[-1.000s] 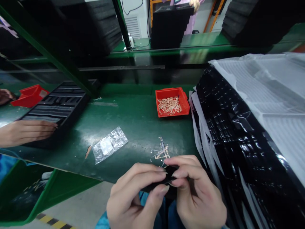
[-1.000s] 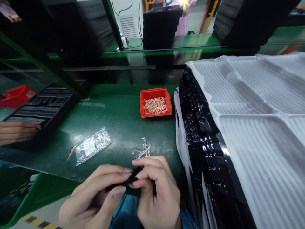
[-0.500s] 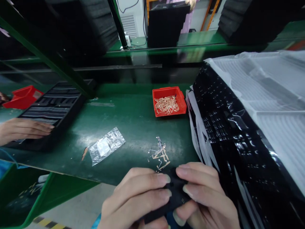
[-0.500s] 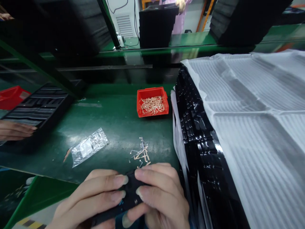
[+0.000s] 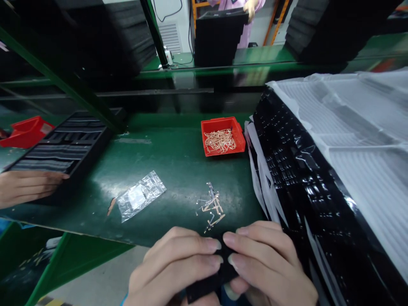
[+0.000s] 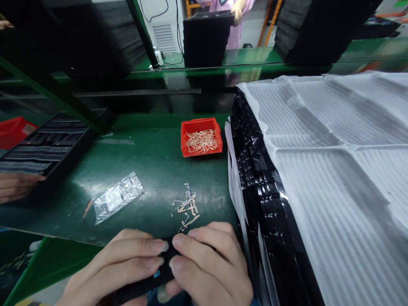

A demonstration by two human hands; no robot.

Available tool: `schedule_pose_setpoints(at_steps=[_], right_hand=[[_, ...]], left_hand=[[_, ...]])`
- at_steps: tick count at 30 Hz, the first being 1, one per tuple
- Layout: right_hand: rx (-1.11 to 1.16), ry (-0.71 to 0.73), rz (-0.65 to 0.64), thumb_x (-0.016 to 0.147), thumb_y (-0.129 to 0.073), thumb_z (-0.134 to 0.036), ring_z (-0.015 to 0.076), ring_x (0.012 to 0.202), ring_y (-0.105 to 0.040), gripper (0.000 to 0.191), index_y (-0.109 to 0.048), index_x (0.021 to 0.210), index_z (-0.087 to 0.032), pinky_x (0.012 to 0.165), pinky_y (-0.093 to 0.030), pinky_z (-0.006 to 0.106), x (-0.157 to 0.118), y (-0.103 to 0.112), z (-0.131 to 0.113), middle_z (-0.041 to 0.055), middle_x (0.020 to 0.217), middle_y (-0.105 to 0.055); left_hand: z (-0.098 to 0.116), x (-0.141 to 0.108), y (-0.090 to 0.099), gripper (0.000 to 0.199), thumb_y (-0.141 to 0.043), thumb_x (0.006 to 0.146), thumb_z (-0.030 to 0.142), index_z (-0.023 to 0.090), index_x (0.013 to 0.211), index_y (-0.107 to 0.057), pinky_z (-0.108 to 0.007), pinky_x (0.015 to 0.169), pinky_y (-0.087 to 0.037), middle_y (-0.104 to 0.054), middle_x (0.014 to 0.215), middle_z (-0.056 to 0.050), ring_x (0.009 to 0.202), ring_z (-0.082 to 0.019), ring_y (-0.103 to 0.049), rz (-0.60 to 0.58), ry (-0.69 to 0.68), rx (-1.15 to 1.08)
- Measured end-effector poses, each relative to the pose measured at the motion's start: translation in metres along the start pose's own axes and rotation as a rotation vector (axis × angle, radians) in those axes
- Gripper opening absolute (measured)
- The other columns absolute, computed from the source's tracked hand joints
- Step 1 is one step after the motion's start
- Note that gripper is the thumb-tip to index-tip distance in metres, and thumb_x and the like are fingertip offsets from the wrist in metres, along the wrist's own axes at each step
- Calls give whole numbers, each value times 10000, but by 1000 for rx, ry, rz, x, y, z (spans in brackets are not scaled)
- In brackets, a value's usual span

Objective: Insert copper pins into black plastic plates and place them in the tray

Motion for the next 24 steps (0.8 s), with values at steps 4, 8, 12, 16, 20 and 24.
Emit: schedule_pose_setpoints(at_steps=[4, 8, 12, 16, 20, 24], right_hand=[[-32, 71, -45, 948, -669, -41, 155, 739, -749, 233, -697, 749, -160, 631, -619, 288, 1, -12, -8, 23, 767, -813], [-60, 101, -59, 846, -683, 51, 164, 742, -712, 246, -683, 734, -168, 626, -587, 297, 0, -15, -9, 13, 734, -780], [-63, 94, -69, 839, -669, 76, 169, 770, -690, 262, -684, 728, -160, 648, -574, 304, -3, -18, -7, 25, 734, -748], [-6, 83, 38, 996, -636, -63, 183, 776, -683, 279, -695, 729, -116, 648, -574, 334, -4, -17, -5, 58, 723, -729], [158, -18, 144, 1027, -675, -189, 175, 784, -719, 213, -710, 840, -92, 650, -616, 348, -7, -16, 7, 67, 834, -755], [245, -64, 191, 1007, -707, -209, 171, 794, -731, 168, -698, 893, -87, 644, -631, 352, -12, -16, 12, 69, 895, -759]], left_hand=[[-8, -5, -4, 203, -675, 1051, 359, 167, 1070, -738, -283, 705, -653, -777, 992, -54, 854, -170, -758, 8, 98, -81], [-12, -5, -1, 162, -675, 1051, 310, 161, 1056, -737, -276, 706, -632, -760, 983, -45, 853, -162, -741, 34, 135, -89], [-18, -3, -6, 118, -683, 1046, 257, 159, 1038, -748, -285, 698, -624, -760, 975, -49, 853, -168, -733, 3, 164, -76], [-11, -3, -6, 115, -712, 1027, 212, 107, 1038, -756, -292, 692, -620, -752, 1004, -73, 870, -172, -719, 51, 78, -98], [-8, -6, -4, 68, -708, 1015, 143, 104, 1010, -763, -321, 677, -617, -759, 1012, -77, 882, -188, -720, 129, 21, -56], [-6, -10, 0, 112, -754, 1002, 266, 164, 1031, -791, -341, 651, -636, -786, 1020, -70, 857, -207, -743, 161, -50, 41]])
Point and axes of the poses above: each hand's wrist, its own x-axis towards the middle knuckle, its own y-axis out of the back of the hand, z = x × y, the point moved 9 cm from there along x, towards the middle knuckle
